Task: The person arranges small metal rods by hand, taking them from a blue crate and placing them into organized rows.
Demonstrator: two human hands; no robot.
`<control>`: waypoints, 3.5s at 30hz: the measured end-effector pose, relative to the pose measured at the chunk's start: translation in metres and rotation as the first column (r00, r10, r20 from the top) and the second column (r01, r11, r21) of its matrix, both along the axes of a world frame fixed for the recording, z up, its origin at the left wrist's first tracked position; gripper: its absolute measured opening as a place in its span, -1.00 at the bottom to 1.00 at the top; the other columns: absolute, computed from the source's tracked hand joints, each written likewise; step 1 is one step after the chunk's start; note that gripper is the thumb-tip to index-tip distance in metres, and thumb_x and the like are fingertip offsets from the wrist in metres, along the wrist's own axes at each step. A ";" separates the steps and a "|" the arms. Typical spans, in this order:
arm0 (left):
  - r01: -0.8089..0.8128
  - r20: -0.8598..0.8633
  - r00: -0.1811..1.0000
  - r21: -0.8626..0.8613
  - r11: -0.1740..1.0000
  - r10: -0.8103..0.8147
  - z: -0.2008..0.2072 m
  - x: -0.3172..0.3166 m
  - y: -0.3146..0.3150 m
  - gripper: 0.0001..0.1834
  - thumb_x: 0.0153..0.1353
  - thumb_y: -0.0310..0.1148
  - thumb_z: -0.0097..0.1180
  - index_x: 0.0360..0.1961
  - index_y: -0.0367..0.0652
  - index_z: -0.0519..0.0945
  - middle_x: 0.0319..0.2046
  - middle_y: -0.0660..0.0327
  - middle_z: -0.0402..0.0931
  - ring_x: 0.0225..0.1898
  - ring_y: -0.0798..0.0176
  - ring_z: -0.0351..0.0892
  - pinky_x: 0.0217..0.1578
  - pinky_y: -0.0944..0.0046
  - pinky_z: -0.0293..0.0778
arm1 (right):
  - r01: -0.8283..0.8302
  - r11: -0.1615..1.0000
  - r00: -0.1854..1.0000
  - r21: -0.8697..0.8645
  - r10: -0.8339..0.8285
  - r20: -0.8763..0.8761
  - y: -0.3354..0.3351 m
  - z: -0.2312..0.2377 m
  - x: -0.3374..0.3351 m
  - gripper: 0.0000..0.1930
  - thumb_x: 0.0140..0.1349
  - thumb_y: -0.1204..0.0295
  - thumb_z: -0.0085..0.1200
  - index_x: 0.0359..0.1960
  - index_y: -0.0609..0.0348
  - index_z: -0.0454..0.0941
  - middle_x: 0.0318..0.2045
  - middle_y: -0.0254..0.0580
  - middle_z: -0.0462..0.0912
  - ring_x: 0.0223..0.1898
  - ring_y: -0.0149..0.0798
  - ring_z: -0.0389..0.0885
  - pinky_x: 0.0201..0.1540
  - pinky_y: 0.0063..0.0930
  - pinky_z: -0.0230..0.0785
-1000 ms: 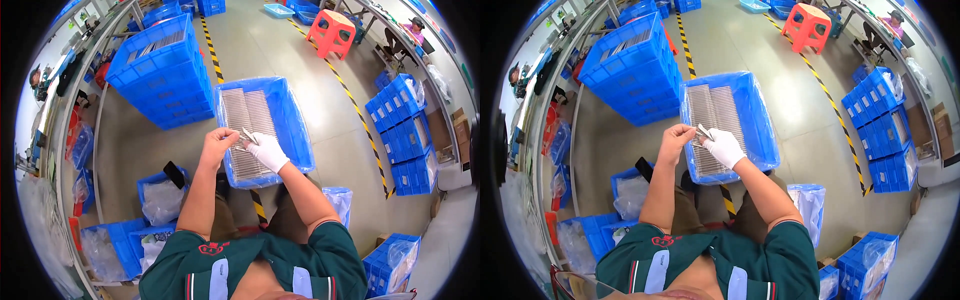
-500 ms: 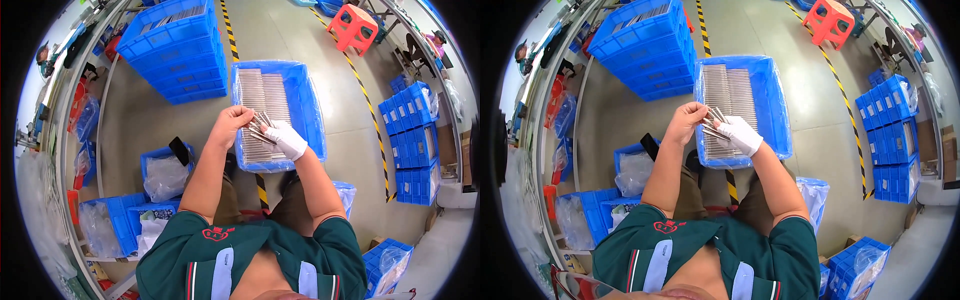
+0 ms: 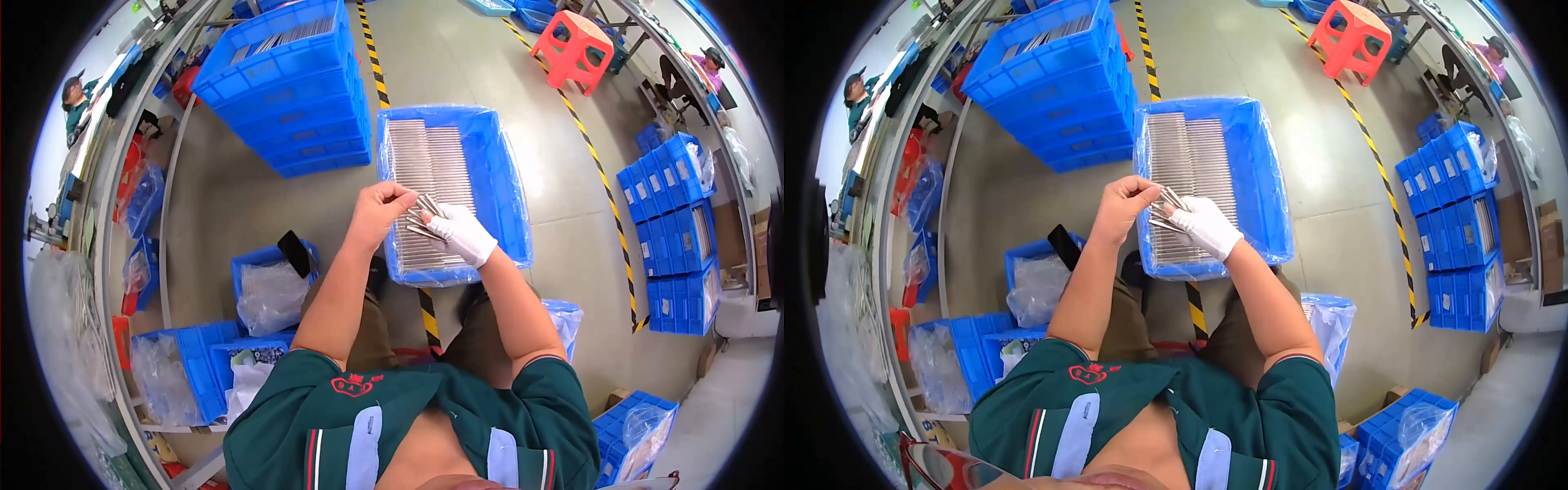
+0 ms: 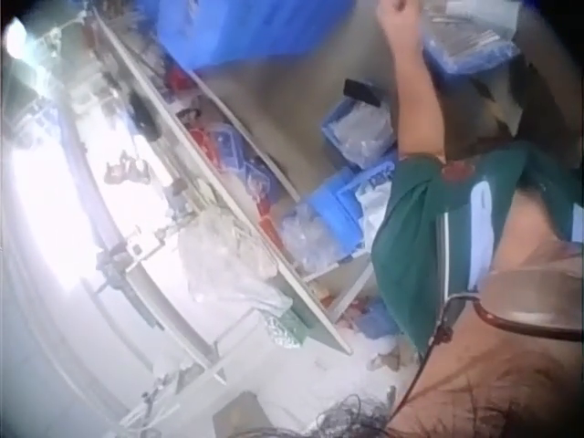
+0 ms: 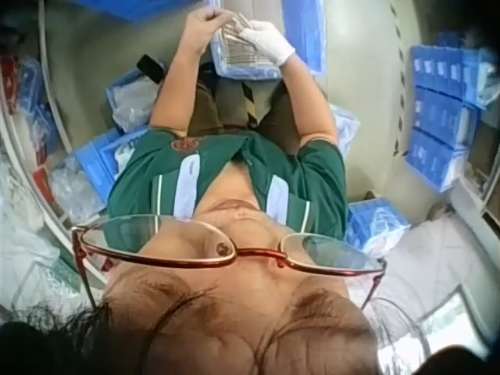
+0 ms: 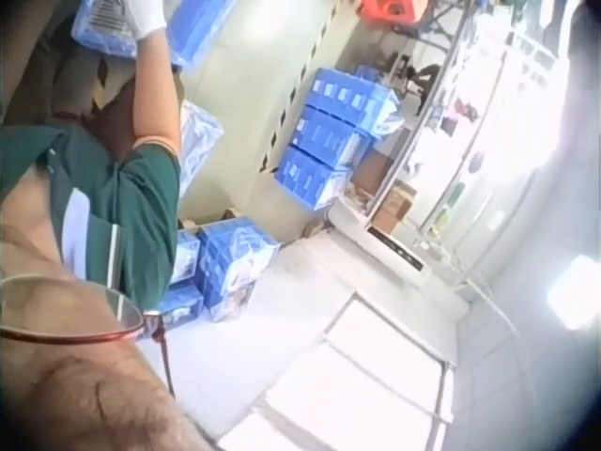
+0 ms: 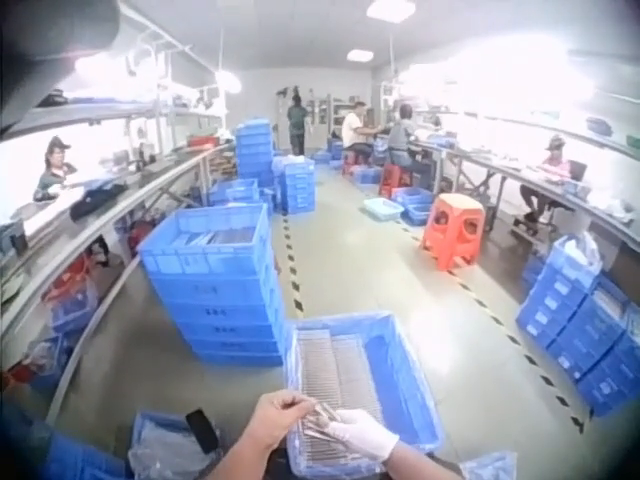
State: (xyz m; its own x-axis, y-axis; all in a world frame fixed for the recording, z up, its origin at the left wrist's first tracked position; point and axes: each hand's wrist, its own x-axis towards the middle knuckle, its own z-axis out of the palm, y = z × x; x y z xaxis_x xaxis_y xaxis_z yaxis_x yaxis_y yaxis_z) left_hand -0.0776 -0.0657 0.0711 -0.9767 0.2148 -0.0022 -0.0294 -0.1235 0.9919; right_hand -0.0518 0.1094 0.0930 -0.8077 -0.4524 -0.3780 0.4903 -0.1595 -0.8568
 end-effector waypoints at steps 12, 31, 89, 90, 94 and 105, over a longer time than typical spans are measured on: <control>-0.033 0.068 0.998 0.212 0.977 0.019 0.019 0.000 -0.003 -0.91 0.10 -0.43 0.12 -0.43 -0.24 0.57 -0.44 0.26 0.54 -0.38 0.47 0.43 -0.24 0.43 0.30 | -0.148 0.989 0.989 0.009 0.148 0.006 0.009 -0.002 -0.008 -0.75 0.20 0.22 0.01 -0.28 0.15 0.45 -0.46 -0.40 0.47 -0.51 -0.59 0.35 -0.57 -0.75 0.20; 0.014 -0.063 0.998 0.071 0.997 -0.010 0.009 0.002 -0.007 -0.93 0.05 -0.49 0.16 -0.45 -0.28 0.57 -0.36 0.30 0.48 -0.35 0.49 0.39 -0.28 0.47 0.27 | -0.089 0.863 0.887 0.497 0.296 -0.355 0.000 -0.005 -0.011 -0.51 0.19 -0.02 -0.14 -0.55 0.24 0.39 -0.72 -0.21 0.38 -0.71 -0.34 0.34 -0.58 -0.41 0.22; 0.010 -0.059 0.998 -0.319 0.948 -0.031 -0.013 -0.019 0.055 -0.86 0.01 -0.44 0.18 -0.39 -0.26 0.59 -0.50 0.27 0.54 -0.46 0.44 0.47 -0.37 0.47 0.38 | 0.732 0.676 0.666 -0.084 -0.736 -0.122 0.104 0.029 -0.012 -0.67 0.30 0.17 -0.22 -0.35 0.21 0.40 -0.77 -0.37 0.27 -0.85 -0.52 0.02 -0.81 -0.65 -0.16; 0.018 -0.069 0.997 -0.320 0.947 -0.043 -0.011 -0.027 0.070 -0.86 0.01 -0.44 0.18 -0.39 -0.26 0.59 -0.50 0.27 0.54 -0.46 0.44 0.47 -0.37 0.47 0.38 | 0.693 0.716 0.709 -0.090 -0.698 -0.097 0.107 0.027 -0.012 -0.68 0.30 0.18 -0.22 -0.36 0.20 0.39 -0.77 -0.36 0.27 -0.85 -0.51 0.03 -0.82 -0.65 -0.17; -0.027 -0.264 0.928 -0.754 0.656 -0.265 -0.017 -0.078 0.126 -0.84 -0.05 -0.34 0.17 -0.44 -0.17 0.62 -0.47 0.19 0.58 -0.38 0.26 0.54 -0.33 0.29 0.43 | 0.734 0.675 0.668 -0.071 -0.737 -0.101 0.104 0.033 -0.009 -0.67 0.26 0.17 -0.13 -0.45 0.20 0.43 -0.79 -0.36 0.30 -0.85 -0.51 0.11 -0.82 -0.64 -0.11; -0.258 -0.033 0.796 -0.921 -0.290 -0.604 -0.093 -0.134 0.196 -0.79 -0.05 -0.30 0.02 -0.39 0.04 0.65 -0.30 0.28 0.56 -0.14 0.21 0.40 -0.20 0.20 0.31 | 0.753 0.647 0.644 -0.121 -0.762 -0.063 0.118 0.030 -0.004 -0.69 0.25 0.19 -0.12 -0.48 0.17 0.44 -0.78 -0.36 0.34 -0.82 -0.51 0.20 -0.80 -0.63 -0.05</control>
State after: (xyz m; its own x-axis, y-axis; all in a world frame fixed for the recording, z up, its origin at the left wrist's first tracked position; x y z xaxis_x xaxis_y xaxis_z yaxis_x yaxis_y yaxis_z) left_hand -0.2119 0.1303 -0.0221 -0.8341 0.5262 -0.1652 0.5514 0.7896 -0.2693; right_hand -0.0559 0.2279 0.1226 -0.9114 0.3113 -0.2690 0.0821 -0.5030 -0.8604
